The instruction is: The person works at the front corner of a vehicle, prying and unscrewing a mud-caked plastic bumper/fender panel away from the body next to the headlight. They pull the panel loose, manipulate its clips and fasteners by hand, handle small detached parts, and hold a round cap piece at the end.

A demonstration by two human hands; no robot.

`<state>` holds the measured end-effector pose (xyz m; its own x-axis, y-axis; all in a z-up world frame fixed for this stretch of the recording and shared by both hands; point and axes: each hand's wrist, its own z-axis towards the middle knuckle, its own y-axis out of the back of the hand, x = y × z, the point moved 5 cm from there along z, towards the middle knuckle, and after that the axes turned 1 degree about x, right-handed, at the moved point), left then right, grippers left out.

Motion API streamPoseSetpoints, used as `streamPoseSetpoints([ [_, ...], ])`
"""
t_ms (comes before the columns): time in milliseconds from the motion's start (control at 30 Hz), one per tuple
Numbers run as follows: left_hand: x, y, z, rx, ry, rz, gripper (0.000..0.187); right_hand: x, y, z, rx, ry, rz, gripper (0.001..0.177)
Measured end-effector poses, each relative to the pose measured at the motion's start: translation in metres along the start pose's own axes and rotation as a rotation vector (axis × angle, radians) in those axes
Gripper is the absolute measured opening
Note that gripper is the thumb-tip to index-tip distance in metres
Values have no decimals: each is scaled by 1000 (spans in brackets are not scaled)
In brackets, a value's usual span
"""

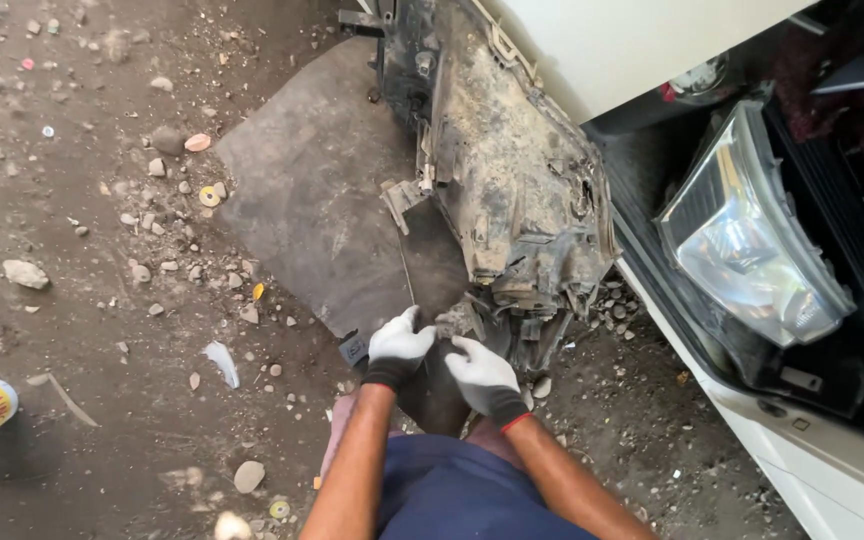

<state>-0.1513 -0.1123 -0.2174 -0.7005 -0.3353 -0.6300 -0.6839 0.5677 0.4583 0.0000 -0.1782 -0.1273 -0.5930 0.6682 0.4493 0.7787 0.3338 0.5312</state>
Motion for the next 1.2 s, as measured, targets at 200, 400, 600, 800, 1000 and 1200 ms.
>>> streamPoseSetpoints([
  [200, -32, -21, -4, 102, -67, 281, 63, -79, -18, 34, -35, -188, 473, 49],
  [400, 25, -81, 33, 7, -19, -46, 50, -78, -14, 52, -217, -144, 62, 53],
  [600, 48, -104, 42, 215, -65, -623, 31, -45, 8, 15, -123, -273, 457, 49],
  [800, -45, -15, -68, 388, -53, -674, 43, -47, 18, -13, -123, -19, 170, 48],
  [1000, -137, 97, -158, -33, -327, -246, 62, 41, 66, -80, -6, 145, 309, 45],
  [1200, -203, 147, -205, -232, -438, -123, 59, 106, 147, -144, -494, 738, 38, 46],
])
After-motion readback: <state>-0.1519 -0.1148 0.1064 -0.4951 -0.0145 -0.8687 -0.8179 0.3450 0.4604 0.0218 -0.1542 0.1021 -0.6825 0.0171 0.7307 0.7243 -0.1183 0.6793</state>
